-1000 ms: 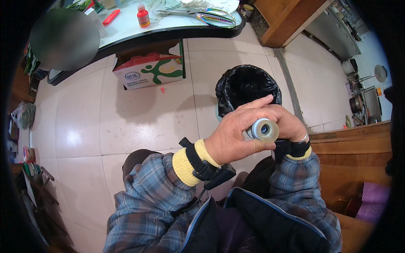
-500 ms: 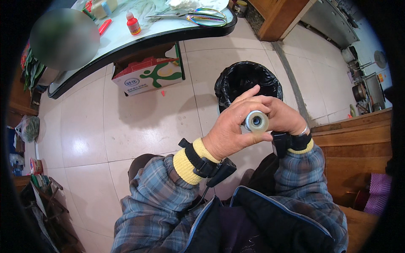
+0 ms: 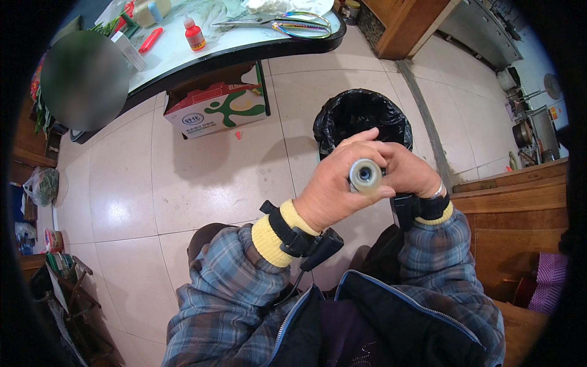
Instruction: The person assembles a small cylindrical object by screwing together multiple plastic and metal components. They repeatedly tighten and loosen the parts, then apply glue from a small red bottle to the assembly before rejoining the pieces.
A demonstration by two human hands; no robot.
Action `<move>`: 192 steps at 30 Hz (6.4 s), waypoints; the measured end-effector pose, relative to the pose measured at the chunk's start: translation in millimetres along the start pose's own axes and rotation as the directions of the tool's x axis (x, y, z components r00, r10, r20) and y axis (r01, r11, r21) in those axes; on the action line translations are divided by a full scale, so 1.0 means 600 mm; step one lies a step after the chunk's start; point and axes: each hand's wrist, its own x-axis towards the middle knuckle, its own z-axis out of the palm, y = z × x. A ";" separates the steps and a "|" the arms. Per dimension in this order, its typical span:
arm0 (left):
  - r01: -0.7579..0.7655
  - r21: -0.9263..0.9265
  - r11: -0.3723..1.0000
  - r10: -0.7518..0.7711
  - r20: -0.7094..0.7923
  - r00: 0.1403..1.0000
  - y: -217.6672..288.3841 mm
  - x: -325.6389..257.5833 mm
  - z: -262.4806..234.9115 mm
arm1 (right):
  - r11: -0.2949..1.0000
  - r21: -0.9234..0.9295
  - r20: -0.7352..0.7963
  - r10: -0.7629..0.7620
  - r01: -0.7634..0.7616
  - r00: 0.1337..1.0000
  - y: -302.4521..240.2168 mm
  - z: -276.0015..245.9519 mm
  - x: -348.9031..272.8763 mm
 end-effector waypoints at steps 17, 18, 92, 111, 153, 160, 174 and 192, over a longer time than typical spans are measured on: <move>0.215 -0.542 0.813 -0.305 -0.081 0.949 0.000 0.006 -0.036 | 0.955 -0.264 -0.237 -0.197 0.132 0.951 -0.035 0.017 0.001; 0.204 -0.586 0.784 -0.312 -0.089 0.946 -0.001 0.006 -0.035 | 0.965 -0.243 -0.281 -0.168 0.100 0.945 -0.037 0.022 0.000; 0.143 -0.240 0.960 -0.185 -0.160 0.970 0.036 0.013 -0.040 | 0.981 -0.138 -0.329 -0.177 0.138 0.928 -0.033 0.092 0.036; 0.218 -0.426 0.878 -0.391 -0.376 0.840 0.035 0.003 -0.093 | 0.868 0.488 -0.128 -0.032 0.091 0.991 -0.018 0.097 0.067; 0.240 -0.398 0.886 -0.300 -0.097 0.949 0.042 0.012 -0.086 | 0.635 0.765 -0.162 0.026 0.109 0.986 -0.009 0.086 0.055; 0.205 -0.483 0.851 -0.289 -0.104 0.952 0.039 0.020 -0.075 | 0.505 0.839 -0.181 -0.090 0.202 0.979 0.009 0.072 0.034; -0.058 -0.007 0.998 0.058 -0.015 0.998 0.060 0.026 -0.056 | 0.569 0.785 -0.235 -0.093 0.245 0.968 0.023 0.062 0.020; -0.098 0.071 0.993 0.099 -0.014 0.995 0.065 0.027 -0.038 | 0.654 0.698 -0.232 -0.181 0.293 0.956 0.030 0.054 0.013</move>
